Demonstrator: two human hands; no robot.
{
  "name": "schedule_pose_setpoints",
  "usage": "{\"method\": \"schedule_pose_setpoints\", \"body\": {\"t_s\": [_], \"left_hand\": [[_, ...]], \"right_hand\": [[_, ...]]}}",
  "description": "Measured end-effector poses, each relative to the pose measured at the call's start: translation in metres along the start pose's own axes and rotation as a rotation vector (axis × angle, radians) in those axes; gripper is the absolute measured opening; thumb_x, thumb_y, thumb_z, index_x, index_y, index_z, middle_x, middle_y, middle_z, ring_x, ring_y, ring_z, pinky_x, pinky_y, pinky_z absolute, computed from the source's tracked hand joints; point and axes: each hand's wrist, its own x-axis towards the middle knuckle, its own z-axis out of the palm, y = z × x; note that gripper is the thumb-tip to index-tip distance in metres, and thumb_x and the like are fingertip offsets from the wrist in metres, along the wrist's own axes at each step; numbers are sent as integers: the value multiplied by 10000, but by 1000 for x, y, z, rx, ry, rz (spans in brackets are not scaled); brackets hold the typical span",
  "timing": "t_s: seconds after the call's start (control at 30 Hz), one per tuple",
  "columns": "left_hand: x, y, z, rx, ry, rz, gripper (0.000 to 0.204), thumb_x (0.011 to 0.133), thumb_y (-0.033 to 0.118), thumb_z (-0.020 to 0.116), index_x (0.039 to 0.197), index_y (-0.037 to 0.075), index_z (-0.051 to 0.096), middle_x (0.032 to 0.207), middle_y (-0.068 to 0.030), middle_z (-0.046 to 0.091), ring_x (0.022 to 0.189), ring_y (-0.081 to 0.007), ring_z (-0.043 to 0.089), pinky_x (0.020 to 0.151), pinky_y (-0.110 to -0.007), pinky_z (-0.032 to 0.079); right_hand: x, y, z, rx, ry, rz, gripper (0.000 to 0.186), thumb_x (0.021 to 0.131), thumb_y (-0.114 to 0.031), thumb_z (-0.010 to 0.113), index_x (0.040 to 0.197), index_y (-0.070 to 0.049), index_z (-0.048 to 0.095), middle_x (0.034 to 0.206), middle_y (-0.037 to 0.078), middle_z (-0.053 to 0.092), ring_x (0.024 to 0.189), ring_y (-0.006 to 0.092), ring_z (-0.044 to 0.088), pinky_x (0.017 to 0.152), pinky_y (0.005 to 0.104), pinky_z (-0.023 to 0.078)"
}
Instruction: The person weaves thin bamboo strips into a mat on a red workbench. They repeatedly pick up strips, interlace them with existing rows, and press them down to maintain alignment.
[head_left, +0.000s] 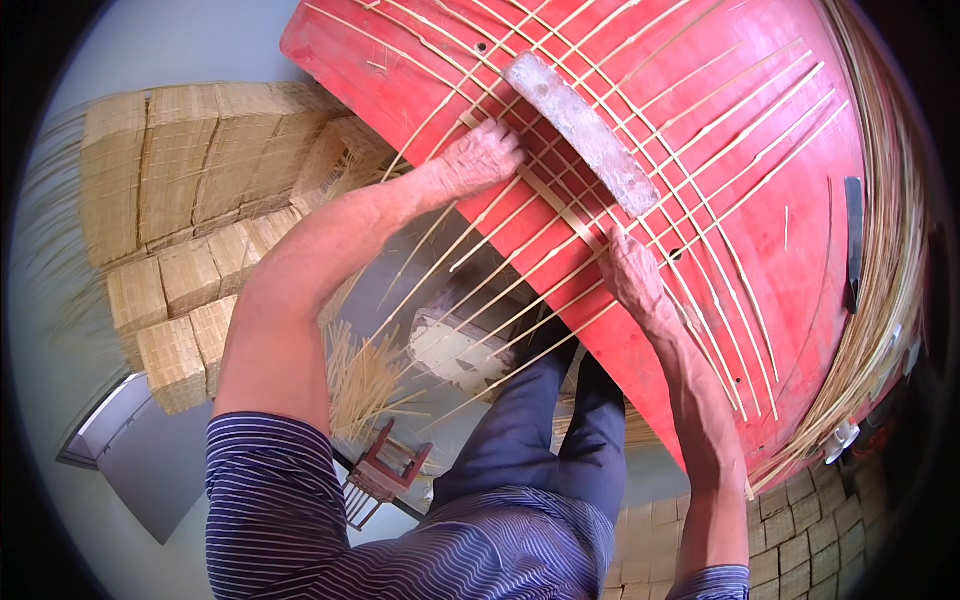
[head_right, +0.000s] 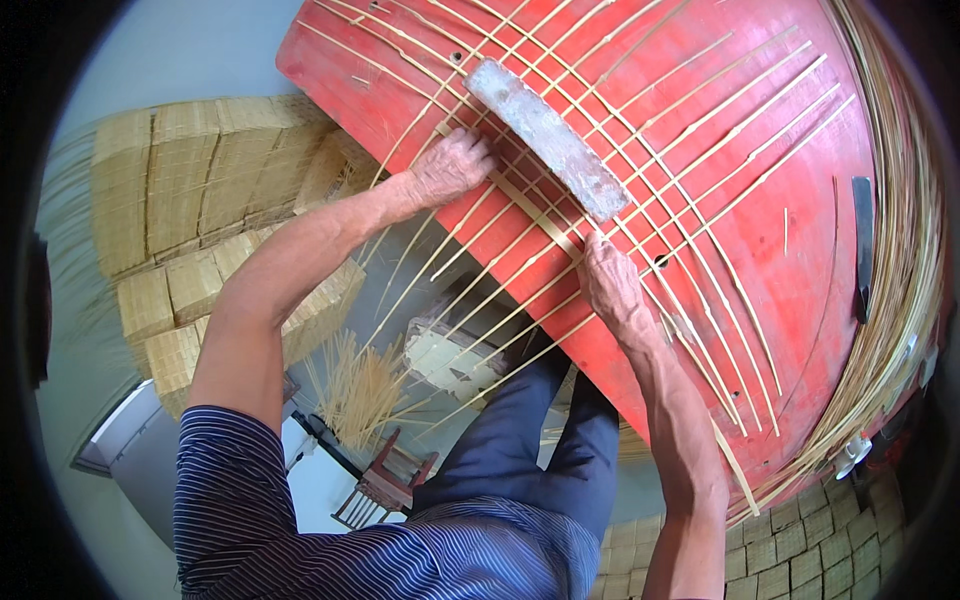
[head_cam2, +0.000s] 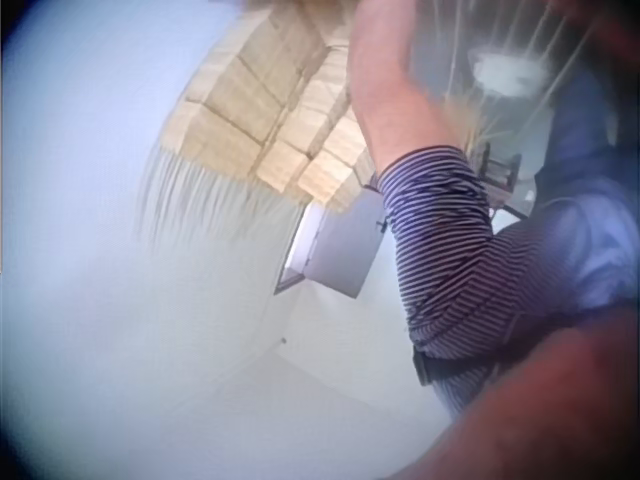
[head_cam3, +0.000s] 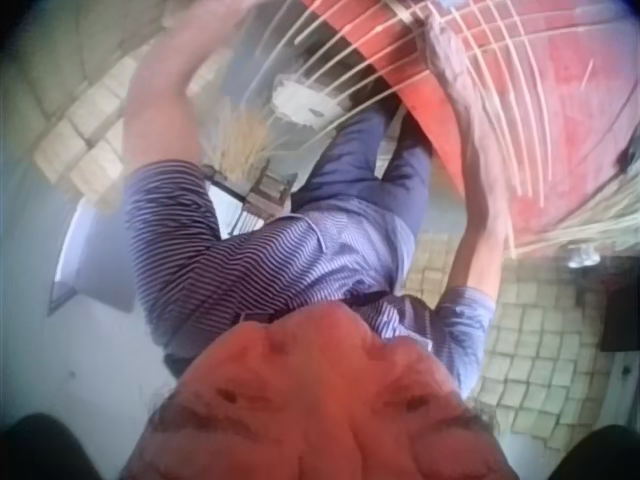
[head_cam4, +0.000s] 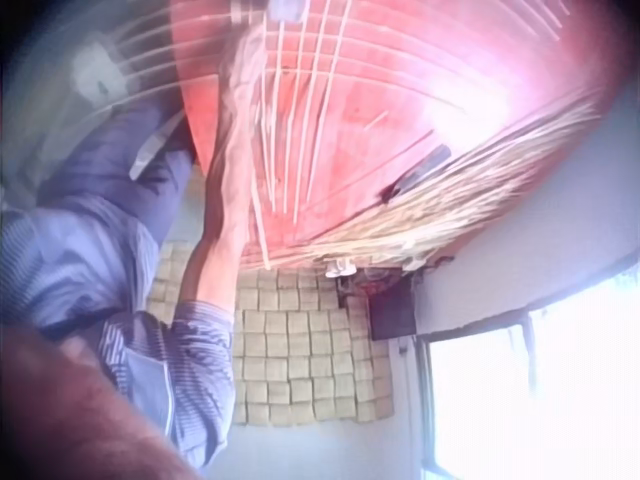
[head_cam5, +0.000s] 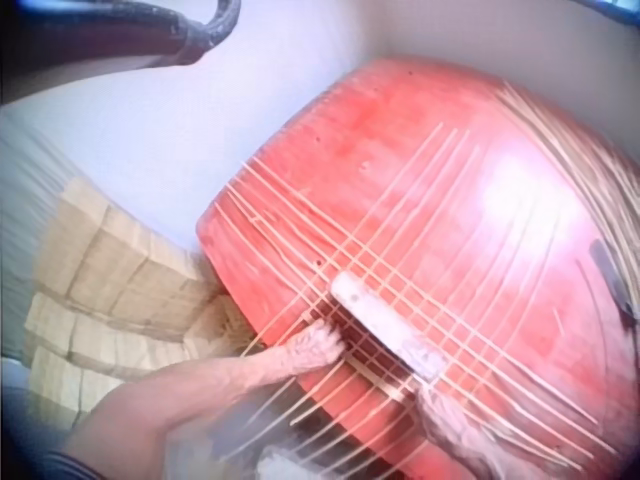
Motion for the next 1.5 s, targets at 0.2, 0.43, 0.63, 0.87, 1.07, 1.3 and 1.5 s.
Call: {"method": "schedule_pose_setpoints", "body": {"t_s": [0.2,0.43,0.63,0.87,1.07,1.3,1.5], "left_hand": [[1,-6,4,-82,-54,8,174,784,175,583,902,63,643,897,-119,606,870,-275,622,793,-403,518],[1,-8,6,-150,-53,-2,217,762,106,580,965,73,650,920,-117,606,887,-298,612,792,-443,507],[-2,-15,8,-142,-92,28,283,776,43,585,1048,54,660,914,-131,614,889,-323,619,794,-441,511],[-7,-23,35,2,-35,95,127,679,201,653,757,110,613,738,-69,568,748,-261,585,672,-437,477],[5,-21,18,-44,-161,104,94,693,126,623,781,93,626,751,-117,593,748,-286,605,678,-440,490],[9,-19,22,-30,-228,47,61,708,111,621,765,90,617,739,-119,589,733,-299,598,667,-450,484],[20,3,16,-198,-162,-185,129,862,121,609,883,-2,643,765,-230,624,715,-426,635,651,-507,533]], "right_hand": [[4,11,2,-27,-42,-27,244,881,-104,622,996,-6,431,760,262,603,721,466,623,601,546,479],[8,20,-12,-48,-33,-168,159,873,-77,547,966,-24,428,632,213,580,603,427,623,540,537,487],[16,19,-16,24,-36,-197,257,831,-75,646,1004,-33,461,690,222,585,680,438,612,578,527,466],[21,22,-3,-45,77,-255,279,781,-32,611,1030,-32,485,616,236,560,612,437,617,535,540,476],[20,22,-8,-83,33,-216,265,751,-2,593,988,-14,474,696,229,591,663,441,600,611,529,490],[17,28,-20,102,-34,-189,213,815,-41,613,998,-10,508,660,198,566,654,392,612,602,487,470],[-86,6,-44,89,151,35,147,860,-48,591,941,14,485,646,218,542,582,414,571,535,502,436]]}}
